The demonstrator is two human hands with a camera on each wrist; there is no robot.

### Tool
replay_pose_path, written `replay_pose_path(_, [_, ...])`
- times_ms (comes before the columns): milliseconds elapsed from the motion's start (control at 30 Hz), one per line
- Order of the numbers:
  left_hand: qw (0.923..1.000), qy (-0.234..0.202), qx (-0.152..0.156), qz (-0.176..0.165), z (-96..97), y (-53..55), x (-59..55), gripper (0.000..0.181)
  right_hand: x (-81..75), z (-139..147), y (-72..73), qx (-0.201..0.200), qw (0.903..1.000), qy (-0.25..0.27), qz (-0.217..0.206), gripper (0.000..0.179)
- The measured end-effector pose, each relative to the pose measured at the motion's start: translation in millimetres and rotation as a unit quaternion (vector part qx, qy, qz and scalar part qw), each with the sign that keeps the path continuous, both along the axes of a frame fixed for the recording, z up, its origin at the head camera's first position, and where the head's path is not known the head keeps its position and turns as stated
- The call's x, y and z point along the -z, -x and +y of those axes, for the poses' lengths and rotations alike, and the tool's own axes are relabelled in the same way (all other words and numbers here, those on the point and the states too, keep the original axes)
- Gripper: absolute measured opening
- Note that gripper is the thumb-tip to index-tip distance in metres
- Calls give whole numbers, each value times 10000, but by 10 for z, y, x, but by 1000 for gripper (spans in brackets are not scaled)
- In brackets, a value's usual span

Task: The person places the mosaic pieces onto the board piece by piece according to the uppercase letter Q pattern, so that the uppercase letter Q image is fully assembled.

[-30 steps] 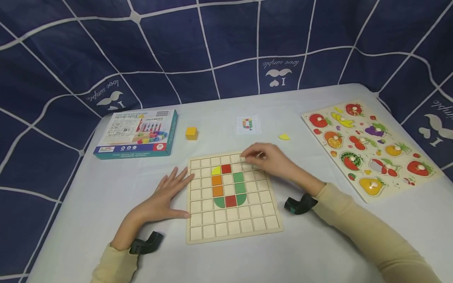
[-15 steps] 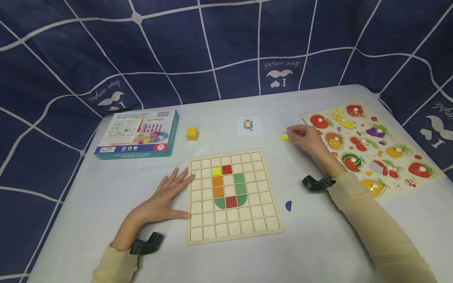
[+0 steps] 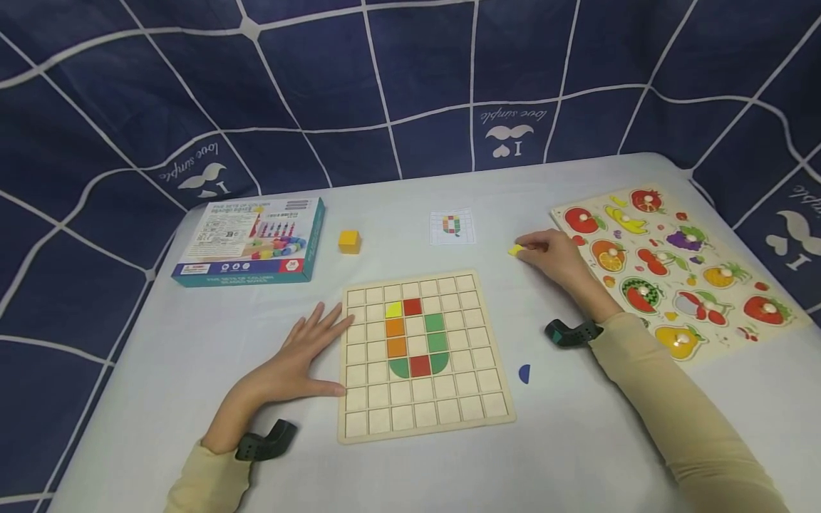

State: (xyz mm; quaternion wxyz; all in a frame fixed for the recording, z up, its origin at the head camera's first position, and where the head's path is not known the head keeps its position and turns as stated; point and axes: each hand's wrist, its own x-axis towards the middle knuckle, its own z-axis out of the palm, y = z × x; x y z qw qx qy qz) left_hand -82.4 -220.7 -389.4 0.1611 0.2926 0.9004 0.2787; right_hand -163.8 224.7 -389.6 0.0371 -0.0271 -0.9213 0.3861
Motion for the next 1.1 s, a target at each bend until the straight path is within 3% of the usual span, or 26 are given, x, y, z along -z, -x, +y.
replay_pose_path(400, [10000,-43,14,31,-10,-9,1,106,21,-75,-11,-49,9987,-134,488,18])
replay_pose_path(633, [10000,56,-28,-69,-18,-9,-3,107,61,-81,-35,-227,9981,-17,571,17])
replay_pose_path(833, [10000,-23,17,9,-13,-9,25,105,66,-79,-50,-114,9967,152,787,14])
replay_pose_path(933, [10000,-26,41,62,-18,-7,35,105,36,-90,-62,-136,9965,343,750,14])
replay_pose_path(1100, [10000,4,44,34,-14,2,21,104,-73,-157,-116,-328,9921,1167,311,18])
